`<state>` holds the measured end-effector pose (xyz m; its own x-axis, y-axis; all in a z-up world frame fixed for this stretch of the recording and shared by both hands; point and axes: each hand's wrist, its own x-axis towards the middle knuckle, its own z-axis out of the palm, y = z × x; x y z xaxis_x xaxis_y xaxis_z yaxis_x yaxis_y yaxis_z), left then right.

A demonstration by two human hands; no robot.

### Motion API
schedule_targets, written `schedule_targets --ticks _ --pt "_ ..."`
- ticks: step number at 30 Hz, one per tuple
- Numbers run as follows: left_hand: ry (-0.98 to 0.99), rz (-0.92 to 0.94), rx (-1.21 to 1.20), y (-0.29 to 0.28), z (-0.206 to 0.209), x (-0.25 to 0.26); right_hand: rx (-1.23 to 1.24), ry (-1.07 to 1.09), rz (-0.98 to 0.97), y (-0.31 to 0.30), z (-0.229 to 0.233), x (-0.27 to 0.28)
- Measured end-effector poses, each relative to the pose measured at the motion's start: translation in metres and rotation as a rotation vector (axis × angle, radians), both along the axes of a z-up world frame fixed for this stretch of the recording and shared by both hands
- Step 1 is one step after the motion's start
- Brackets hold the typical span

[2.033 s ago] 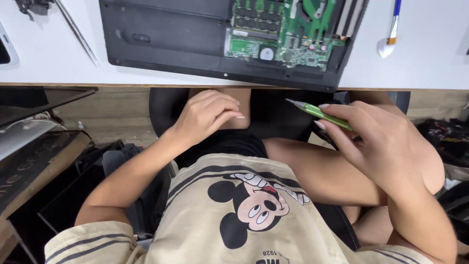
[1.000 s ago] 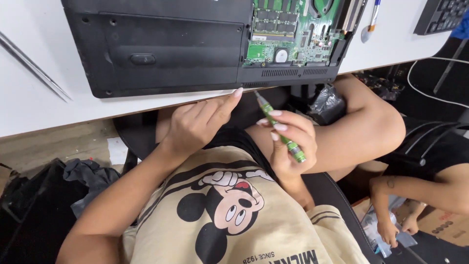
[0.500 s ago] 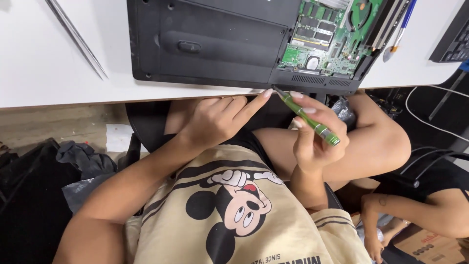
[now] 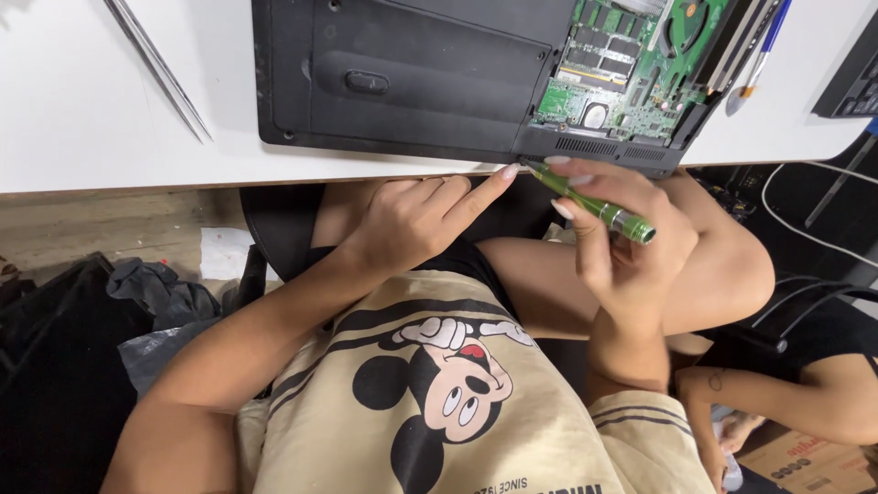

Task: The person cleans the inside of a disassembled laptop with a brush, then uses a green screwdriver to remove screws from the bottom case. They then handle a small cylindrical component and use the screwdriver to work on the motherboard area.

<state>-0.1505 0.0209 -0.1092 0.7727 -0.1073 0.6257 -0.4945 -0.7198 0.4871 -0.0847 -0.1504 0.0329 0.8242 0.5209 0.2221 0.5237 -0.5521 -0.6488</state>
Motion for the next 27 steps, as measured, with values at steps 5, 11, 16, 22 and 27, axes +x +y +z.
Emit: schedule_targets --ticks 5,11,16,22,27 --pt "0.059 -0.079 0.109 0.002 -0.007 -0.005 -0.232 0.146 -0.033 0.007 0.027 0.0" --pt "0.057 -0.071 0.106 0.001 -0.008 -0.007 -0.545 0.132 0.216 0.0 0.056 0.021" --pt "0.08 -0.059 0.119 0.001 -0.005 -0.009 -1.078 -0.362 0.475 0.006 0.073 0.026" --pt "0.129 -0.053 0.111 0.002 -0.001 -0.009 -1.421 -0.634 0.809 0.016 0.063 0.028" --pt "0.149 -0.048 0.118 0.0 -0.003 -0.011 -1.509 -0.614 0.826 0.011 0.055 0.024"
